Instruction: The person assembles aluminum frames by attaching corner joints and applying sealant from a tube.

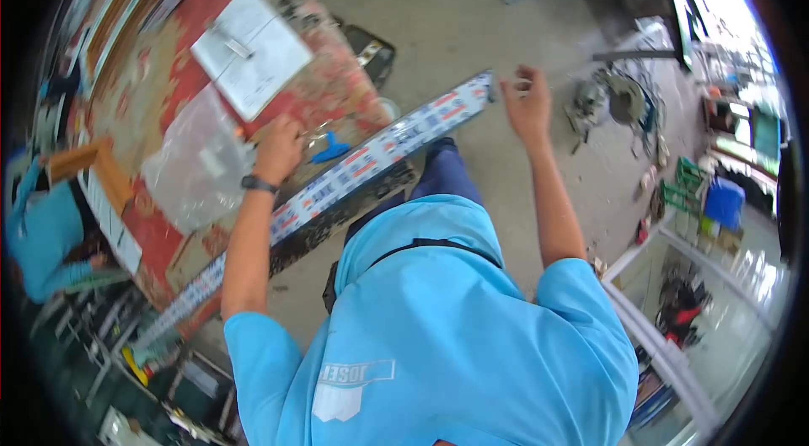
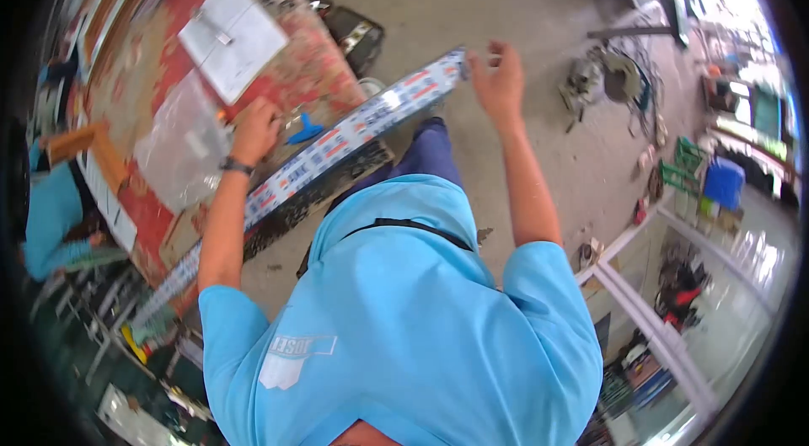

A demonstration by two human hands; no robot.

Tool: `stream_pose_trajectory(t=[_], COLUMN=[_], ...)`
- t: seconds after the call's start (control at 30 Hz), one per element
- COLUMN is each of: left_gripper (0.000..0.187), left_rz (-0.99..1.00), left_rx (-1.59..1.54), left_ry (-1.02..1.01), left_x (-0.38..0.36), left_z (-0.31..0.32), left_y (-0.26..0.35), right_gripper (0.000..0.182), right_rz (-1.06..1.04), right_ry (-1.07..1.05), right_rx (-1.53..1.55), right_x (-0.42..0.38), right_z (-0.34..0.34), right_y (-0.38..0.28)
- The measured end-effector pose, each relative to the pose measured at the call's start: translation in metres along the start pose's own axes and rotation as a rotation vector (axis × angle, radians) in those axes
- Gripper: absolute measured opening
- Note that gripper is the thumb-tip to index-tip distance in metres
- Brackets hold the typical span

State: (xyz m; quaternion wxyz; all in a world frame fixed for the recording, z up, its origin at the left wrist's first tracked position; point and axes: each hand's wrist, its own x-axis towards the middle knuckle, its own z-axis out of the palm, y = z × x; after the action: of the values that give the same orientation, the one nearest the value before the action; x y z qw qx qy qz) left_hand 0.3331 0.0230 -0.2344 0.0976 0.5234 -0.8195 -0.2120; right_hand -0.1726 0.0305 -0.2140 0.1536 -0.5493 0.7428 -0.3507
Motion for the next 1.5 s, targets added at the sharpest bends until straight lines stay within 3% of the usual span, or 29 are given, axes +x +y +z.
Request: stream_pose_trajectory(t=[0.03,0.13,0.23,0.33,0.37,0.57,0.67,0.7,0.8,0.83,0.93,0.97,1.07,1.27,1.37,1.5], left_gripper=[0.009,0.01,0.013,0.014,0.015,0.016,0.015,0.028,0.057,0.092,0.103,0.105,0.101,0.099,0.099,0.099], left_rz=[-0.002,-0.294,-0.064,0.247,0.337,0.415,0.37,0.344,0.233,0.153,-0.091,-0.18,-0.18,-0.133,-0.136,-0.129], left_rx=[0.037,-0.352,-0.411,-0.348,-0.323,-0.374,-0.36,-0.338,-0.129,-0.078,0.063,0.099,0.052,0.009,0.022,0.018], left_ry=[-0.044,0.036,0.075,0.083,0.072,-0.056,-0.045,-0.112,0.088,0.05,-0.075,-0.167,-0.195,-0.187,-0.182,-0.168], left_x=[0.004,0.02,0.046,0.081,0.093,0.142,0.158,0.16,0.168,0.165,0.158,0.16,0.16,0.161,0.16,0.16], left_z=[-0.004,-0.023,-0.027,0.002,0.011,0.05,0.066,0.072,0.082,0.09,0.108,0.111,0.117,0.116,0.115,0.117], left_y=[0.003,0.066,0.165,0.234,0.252,0.324,0.334,0.328,0.334,0.326,0.31,0.304,0.287,0.279,0.281,0.278], right_gripper=[0.041,0.03,0.024,0.02,0.02,0.02,0.02,0.023,0.027,0.028,0.03,0.03,0.028,0.024,0.026,0.025], right_rz=[0.059,0.314,0.552,0.728,0.734,0.856,0.779,0.733,0.695,0.701,0.64,0.663,0.712,0.746,0.788,0.784], right_ry=[0.006,-0.307,-0.695,-0.852,-0.833,-0.684,-0.659,-0.616,-0.56,-0.497,-0.504,-0.517,-0.499,-0.584,-0.445,-0.511], right_rx=[0.057,0.398,0.863,1.082,1.091,1.2,1.111,1.096,0.918,0.956,0.847,0.847,0.905,0.978,0.969,0.965], right_x=[-0.008,-0.045,-0.069,-0.068,-0.069,-0.064,-0.047,-0.041,-0.006,0.0,0.021,0.025,0.03,0.032,0.033,0.033], right_z=[-0.01,-0.021,-0.033,-0.041,-0.043,-0.068,-0.071,-0.066,-0.058,-0.041,-0.007,-0.001,0.013,0.022,0.023,0.021], right_y=[-0.015,-0.04,-0.072,-0.074,-0.065,0.011,0.038,0.045,0.06,0.07,0.08,0.079,0.077,0.071,0.071,0.069])
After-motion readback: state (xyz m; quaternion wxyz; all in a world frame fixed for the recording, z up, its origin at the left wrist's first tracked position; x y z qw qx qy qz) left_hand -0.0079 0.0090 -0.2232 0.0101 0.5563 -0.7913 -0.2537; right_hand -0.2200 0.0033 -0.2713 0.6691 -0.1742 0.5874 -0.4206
